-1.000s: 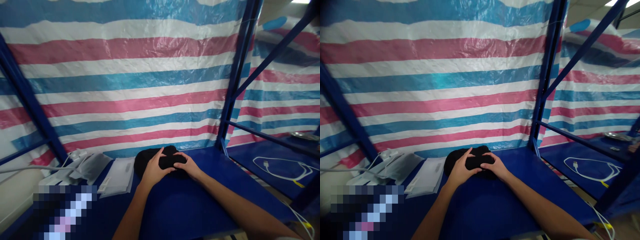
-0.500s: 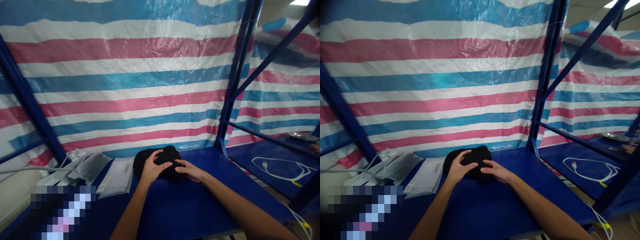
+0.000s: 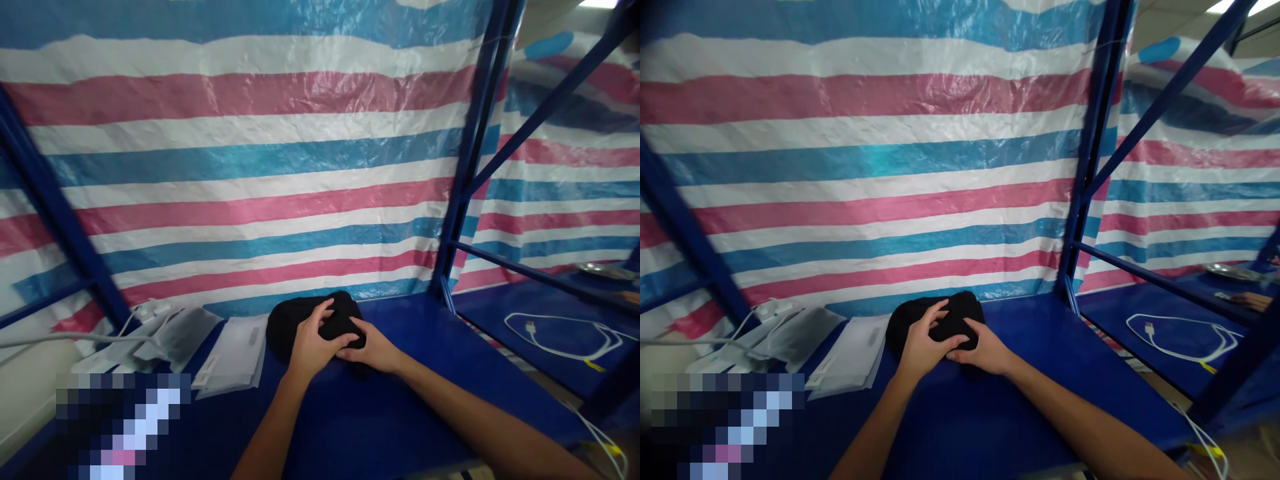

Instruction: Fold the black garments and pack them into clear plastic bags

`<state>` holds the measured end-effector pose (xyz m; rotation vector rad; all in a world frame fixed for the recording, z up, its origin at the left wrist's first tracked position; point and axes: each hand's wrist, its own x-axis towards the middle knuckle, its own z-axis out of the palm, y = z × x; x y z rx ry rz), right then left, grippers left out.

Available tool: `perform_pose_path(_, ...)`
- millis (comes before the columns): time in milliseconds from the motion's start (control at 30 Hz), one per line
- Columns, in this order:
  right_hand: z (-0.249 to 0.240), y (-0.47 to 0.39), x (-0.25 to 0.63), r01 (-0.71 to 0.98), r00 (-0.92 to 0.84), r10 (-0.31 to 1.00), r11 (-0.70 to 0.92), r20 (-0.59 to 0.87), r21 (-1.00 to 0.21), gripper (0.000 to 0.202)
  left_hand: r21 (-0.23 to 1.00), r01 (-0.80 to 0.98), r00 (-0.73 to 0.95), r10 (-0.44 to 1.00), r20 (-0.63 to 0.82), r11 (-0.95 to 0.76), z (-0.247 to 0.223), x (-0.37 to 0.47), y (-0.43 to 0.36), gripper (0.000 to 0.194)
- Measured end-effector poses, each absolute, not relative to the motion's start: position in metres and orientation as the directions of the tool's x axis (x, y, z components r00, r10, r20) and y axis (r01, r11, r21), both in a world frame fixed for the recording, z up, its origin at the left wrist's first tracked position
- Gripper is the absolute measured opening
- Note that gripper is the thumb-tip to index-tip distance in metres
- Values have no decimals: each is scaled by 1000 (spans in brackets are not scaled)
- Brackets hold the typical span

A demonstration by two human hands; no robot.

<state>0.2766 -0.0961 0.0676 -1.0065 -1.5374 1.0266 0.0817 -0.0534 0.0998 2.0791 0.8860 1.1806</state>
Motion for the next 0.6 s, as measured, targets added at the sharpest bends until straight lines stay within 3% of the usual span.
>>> perform_pose_path(67,68,-96,278,13,-172,946,280,274,-960,59,810,99,435,757,488,-578,105,71,-46,74)
perform_pose_path(133,67,-94,281,-103,-134,960,233,245,-967,53,843,50,398,785,475,-535,109,51,-32,62)
perform_pose_path(200,66,-89,283,-190,-40,979,190,201,-963,53,792,272,256,835,487,-546,108,23,-12,50)
perform_pose_path(267,64,-85,286,-240,45,986,168,162,-956,56,582,669,146,850,507,-462,99,-7,8,35)
perform_pose_path(333,63,-81,288,-265,95,985,162,142,-951,58,332,910,108,914,391,-249,85,-33,23,39)
perform_pose_path(433,61,-78,291,-278,130,984,156,124,-948,58,242,959,77,960,268,-145,64,-55,34,36)
perform_pose_path(600,56,-75,293,-269,145,984,143,107,-952,58,191,974,82,975,205,-122,52,-61,38,36)
